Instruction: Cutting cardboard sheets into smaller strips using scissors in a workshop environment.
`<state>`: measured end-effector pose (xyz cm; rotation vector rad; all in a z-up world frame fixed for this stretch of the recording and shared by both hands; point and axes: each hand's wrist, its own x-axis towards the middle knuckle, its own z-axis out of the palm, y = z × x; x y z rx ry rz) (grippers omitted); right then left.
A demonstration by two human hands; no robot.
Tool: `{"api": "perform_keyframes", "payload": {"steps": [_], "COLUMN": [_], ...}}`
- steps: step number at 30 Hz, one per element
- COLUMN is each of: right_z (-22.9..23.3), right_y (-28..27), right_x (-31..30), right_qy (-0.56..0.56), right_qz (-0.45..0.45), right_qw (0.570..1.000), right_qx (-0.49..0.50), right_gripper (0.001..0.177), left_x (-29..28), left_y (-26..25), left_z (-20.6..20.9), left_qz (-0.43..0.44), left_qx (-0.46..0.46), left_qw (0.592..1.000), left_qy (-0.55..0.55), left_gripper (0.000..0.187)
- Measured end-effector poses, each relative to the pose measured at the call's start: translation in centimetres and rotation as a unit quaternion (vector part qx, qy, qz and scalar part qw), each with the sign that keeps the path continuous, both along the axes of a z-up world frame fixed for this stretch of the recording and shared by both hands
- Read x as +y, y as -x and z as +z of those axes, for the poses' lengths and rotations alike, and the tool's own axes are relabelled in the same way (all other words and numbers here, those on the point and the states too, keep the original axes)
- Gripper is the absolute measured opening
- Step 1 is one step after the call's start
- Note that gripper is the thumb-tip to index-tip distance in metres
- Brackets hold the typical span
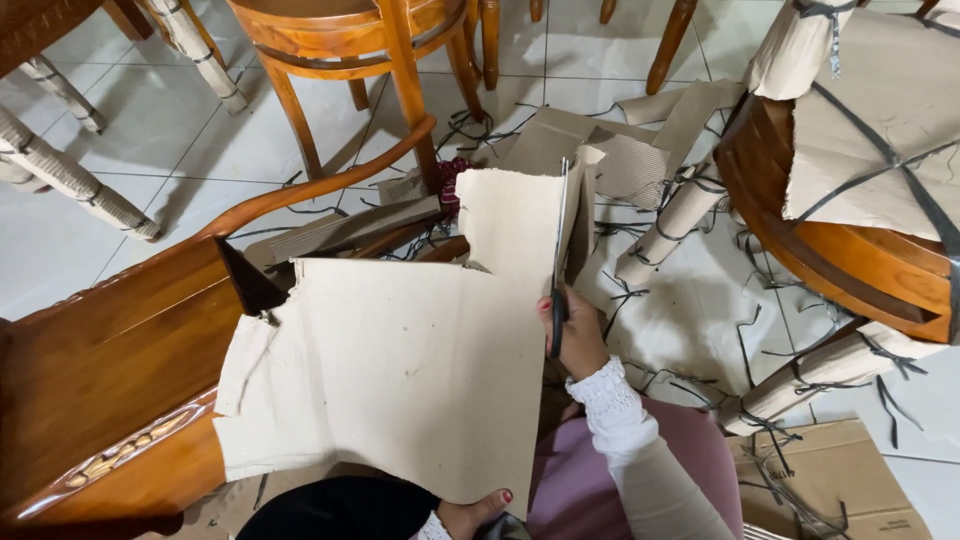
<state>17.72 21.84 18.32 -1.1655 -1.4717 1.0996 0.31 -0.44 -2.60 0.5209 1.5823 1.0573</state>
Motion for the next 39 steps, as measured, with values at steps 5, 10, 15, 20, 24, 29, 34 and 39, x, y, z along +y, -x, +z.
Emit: {"api": "perform_keyframes", "payload": {"steps": [5, 10, 15, 20, 24, 29, 34, 39], "right_z": [0.4, 1.4, 0.7, 3.2, 0.7, -7.5, -4.0, -7.7], "right_y": [0.3, -0.6, -1.9, -3.2, -3.0, -1.4, 6.9, 10.9], "right_x": [-0.2, 0.8, 2.2, 2.1, 2.8, 3.6, -3.9, -11.5], "right_qy": [-0.054, -0.012, 0.029, 0.005, 0.041, 0.114, 0.158, 0.18], "right_qz": [-0.045, -0.047, -0.047, -0.118, 0.001, -0.148, -0.194, -0.147], "right_qw": [0.997, 0.998, 0.993, 0.993, 0.974, 0.953, 0.934, 0.964], "right_qx": [0.036, 0.045, 0.105, -0.02, 0.225, 0.24, 0.253, 0.133], "right_gripper": [0.045, 0.057, 0.045, 0.045, 0.058, 0.028, 0.036, 0.035], "left_x": [0.5, 0.4, 0.9, -0.9, -0.7, 0.4, 5.0, 9.3], "left_y": [0.8, 1.3, 6.0, 14.8, 20.4, 27.0, 14.0, 7.5], "left_z": [1.5, 1.2, 4.7, 7.5, 13.5, 10.8, 12.6, 6.7], "left_qz": [-0.2, -0.152, -0.124, -0.182, -0.236, 0.089, 0.247, 0.27], "left_qx": [-0.005, 0.027, 0.088, 0.128, 0.101, 0.104, -0.121, -0.142], "left_qw": [0.971, 0.985, 0.98, 0.968, 0.966, 0.939, 0.844, 0.867], "left_qy": [-0.133, -0.08, -0.126, -0.12, -0.023, -0.316, -0.46, -0.393], "left_gripper": [0.064, 0.08, 0.078, 0.067, 0.023, 0.041, 0.08, 0.068]}}
